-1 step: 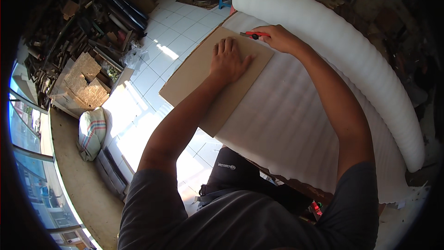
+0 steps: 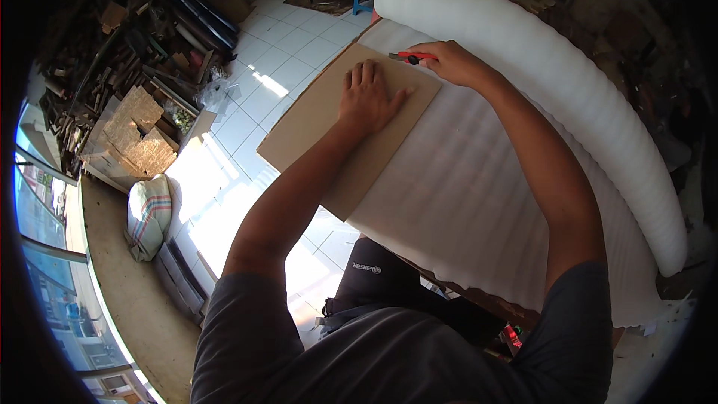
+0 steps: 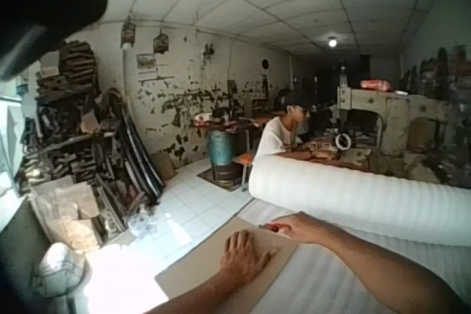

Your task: The person unrolls a foam sheet across a table, places a cardboard template on top of it, and cuts the foam sheet along the template using a utility knife.

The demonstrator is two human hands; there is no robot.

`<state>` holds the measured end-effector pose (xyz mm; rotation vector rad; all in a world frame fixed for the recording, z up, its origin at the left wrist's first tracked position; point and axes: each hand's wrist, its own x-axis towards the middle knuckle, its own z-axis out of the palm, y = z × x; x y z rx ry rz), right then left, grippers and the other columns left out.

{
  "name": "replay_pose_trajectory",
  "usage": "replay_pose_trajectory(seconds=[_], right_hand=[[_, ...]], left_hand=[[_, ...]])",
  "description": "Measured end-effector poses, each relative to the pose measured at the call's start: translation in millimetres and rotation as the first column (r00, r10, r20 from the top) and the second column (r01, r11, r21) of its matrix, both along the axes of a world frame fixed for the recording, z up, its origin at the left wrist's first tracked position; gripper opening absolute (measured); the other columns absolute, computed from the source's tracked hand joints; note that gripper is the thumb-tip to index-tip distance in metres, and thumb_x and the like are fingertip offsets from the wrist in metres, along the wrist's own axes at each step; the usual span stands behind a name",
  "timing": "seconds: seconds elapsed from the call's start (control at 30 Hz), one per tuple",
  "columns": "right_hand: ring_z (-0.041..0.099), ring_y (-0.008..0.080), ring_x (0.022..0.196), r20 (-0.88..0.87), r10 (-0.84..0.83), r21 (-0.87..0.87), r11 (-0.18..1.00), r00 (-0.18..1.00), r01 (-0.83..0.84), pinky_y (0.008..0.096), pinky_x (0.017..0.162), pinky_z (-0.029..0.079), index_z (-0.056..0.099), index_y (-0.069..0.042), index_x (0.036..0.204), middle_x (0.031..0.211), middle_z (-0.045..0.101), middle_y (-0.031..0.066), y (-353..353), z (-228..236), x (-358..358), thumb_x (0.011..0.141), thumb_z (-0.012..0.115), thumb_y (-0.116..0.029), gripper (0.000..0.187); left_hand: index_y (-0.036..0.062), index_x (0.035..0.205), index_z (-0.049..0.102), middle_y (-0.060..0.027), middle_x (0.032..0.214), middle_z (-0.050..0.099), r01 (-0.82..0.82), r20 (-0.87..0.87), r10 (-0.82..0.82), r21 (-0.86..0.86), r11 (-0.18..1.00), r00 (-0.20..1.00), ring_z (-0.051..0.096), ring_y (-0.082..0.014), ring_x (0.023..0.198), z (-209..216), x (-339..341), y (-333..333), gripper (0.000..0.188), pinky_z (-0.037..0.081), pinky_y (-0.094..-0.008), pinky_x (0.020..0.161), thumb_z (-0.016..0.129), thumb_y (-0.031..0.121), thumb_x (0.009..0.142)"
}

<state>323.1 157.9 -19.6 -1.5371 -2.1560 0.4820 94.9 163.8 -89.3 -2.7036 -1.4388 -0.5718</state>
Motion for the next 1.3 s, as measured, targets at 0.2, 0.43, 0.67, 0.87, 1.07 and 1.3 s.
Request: replay_pose_trajectory(seconds=[0.2, 0.43, 0.67, 0.87, 1.07, 1.3], right_hand=[[0.069, 0.0292, 0.098, 0.041, -0.036, -0.030, 0.999, 0.999, 0.038, 0.0377, 0.094, 0.052, 0.067, -0.015, 0.139, 0.117, 0.075, 0.0152, -27.8, 2.6, 22.7, 0.100, 0.063, -0.008, 0.040], [0.068, 0.0327, 0.099, 0.061, -0.049, -0.043, 0.998, 0.997, 0.052, 0.0405, 0.094, 0.052, 0.068, -0.015, 0.138, 0.119, 0.074, 0.0157, -61.4, 11.3, 30.1, 0.101, 0.061, -0.009, 0.038], [0.069, 0.0330, 0.102, 0.098, -0.085, -0.029, 0.996, 0.992, 0.088, 0.0429, 0.095, 0.052, 0.067, -0.014, 0.138, 0.122, 0.073, 0.0140, -97.6, 14.4, 48.5, 0.101, 0.060, -0.008, 0.038], [0.070, 0.0315, 0.103, 0.100, -0.133, -0.087, 0.986, 0.986, 0.142, 0.0429, 0.093, 0.053, 0.067, -0.016, 0.138, 0.122, 0.074, 0.0123, -113.4, 22.0, 48.6, 0.102, 0.060, -0.009, 0.037], [0.071, 0.0302, 0.101, 0.186, -0.169, -0.036, 0.983, 0.968, 0.179, 0.0445, 0.090, 0.054, 0.069, -0.021, 0.135, 0.114, 0.076, 0.0082, -109.6, 22.5, 48.0, 0.103, 0.062, -0.013, 0.034], [0.071, 0.0286, 0.099, 0.166, -0.213, 0.031, 0.977, 0.963, 0.210, 0.0449, 0.089, 0.054, 0.070, -0.024, 0.133, 0.110, 0.077, 0.0069, -98.9, 15.8, 43.3, 0.103, 0.061, -0.017, 0.032]], left_hand=[[-0.0061, 0.155, 0.037, -0.0229, 0.159, 0.039, -0.003, 0.012, 0.003, -0.052, 0.999, 1.000, 0.030, -0.0381, 0.153, 1.0, 7.2, 1.0, 0.100, 0.021, -0.0503, 0.127, 0.042, 0.076, 0.098], [-0.0030, 0.156, 0.038, -0.0246, 0.162, 0.036, -0.017, -0.001, 0.017, -0.035, 0.999, 1.000, 0.029, -0.0392, 0.154, -4.3, 0.6, 5.5, 0.102, 0.022, -0.0511, 0.127, 0.044, 0.079, 0.096], [-0.0016, 0.157, 0.038, -0.0238, 0.162, 0.035, -0.005, -0.041, 0.002, -0.058, 0.998, 0.999, 0.031, -0.0404, 0.153, -0.2, 3.6, 4.5, 0.101, 0.024, -0.0514, 0.126, 0.045, 0.079, 0.096], [-0.0032, 0.153, 0.044, -0.0217, 0.158, 0.040, -0.025, -0.021, 0.024, -0.034, 0.999, 0.999, 0.034, -0.0379, 0.151, -0.7, 1.9, 7.0, 0.099, 0.028, -0.0497, 0.124, 0.046, 0.077, 0.095], [-0.0012, 0.157, 0.039, -0.0227, 0.162, 0.035, -0.018, -0.031, 0.015, -0.087, 0.996, 0.999, 0.030, -0.0402, 0.153, 0.2, 4.5, 6.6, 0.099, 0.026, -0.0525, 0.126, 0.050, 0.075, 0.095], [-0.0022, 0.157, 0.039, -0.0224, 0.163, 0.034, -0.025, -0.031, 0.023, -0.082, 0.996, 0.999, 0.029, -0.0383, 0.154, -1.9, 6.3, 7.1, 0.101, 0.024, -0.0512, 0.126, 0.048, 0.077, 0.095]])
